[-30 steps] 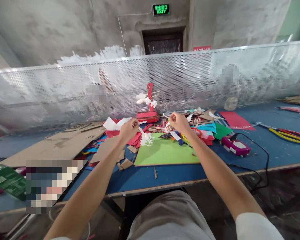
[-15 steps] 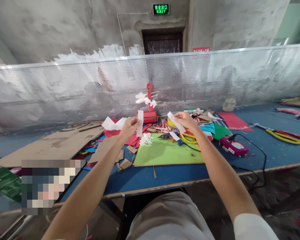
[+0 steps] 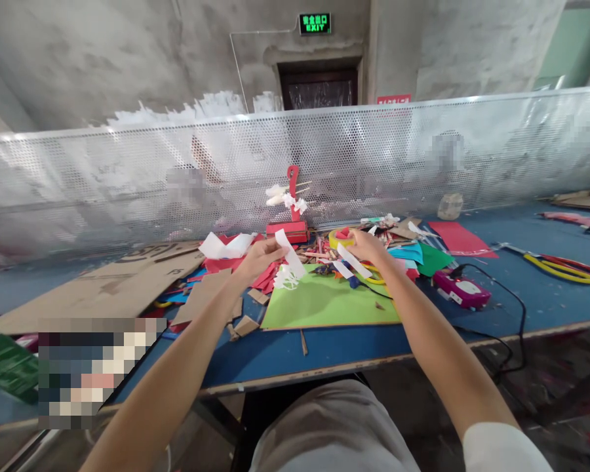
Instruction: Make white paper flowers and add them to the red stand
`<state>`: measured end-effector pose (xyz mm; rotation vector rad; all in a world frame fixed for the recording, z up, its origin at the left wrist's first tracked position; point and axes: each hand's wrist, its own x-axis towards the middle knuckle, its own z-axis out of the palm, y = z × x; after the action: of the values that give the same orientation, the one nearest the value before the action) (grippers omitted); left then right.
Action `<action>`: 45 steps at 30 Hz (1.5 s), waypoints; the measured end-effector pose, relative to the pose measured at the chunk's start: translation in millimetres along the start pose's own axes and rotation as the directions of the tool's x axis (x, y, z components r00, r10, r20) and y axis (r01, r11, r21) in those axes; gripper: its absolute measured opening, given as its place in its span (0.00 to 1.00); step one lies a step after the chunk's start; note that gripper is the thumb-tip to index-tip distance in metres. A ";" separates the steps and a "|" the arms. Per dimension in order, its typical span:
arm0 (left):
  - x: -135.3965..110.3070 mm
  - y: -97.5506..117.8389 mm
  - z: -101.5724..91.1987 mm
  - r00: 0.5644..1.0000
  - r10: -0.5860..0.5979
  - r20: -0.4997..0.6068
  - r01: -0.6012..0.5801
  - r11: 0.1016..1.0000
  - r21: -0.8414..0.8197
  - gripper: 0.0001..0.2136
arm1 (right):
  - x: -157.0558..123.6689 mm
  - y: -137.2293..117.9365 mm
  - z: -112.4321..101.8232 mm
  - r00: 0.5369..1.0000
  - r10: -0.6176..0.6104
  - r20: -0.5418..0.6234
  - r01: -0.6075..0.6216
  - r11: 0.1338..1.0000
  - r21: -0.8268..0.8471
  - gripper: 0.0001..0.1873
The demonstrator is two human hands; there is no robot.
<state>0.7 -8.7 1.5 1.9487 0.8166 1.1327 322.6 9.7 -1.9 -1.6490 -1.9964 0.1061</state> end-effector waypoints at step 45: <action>-3.3 0.2 19.7 0.972 -0.025 0.233 -0.026 0.977 0.213 0.10 | -38.2 -97.0 27.5 0.740 -0.672 0.035 0.640 0.719 0.271 0.16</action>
<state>17.0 -16.8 -6.6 2.2107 0.8374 0.8199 228.1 -42.2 -0.9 -0.7145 -2.4418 0.1875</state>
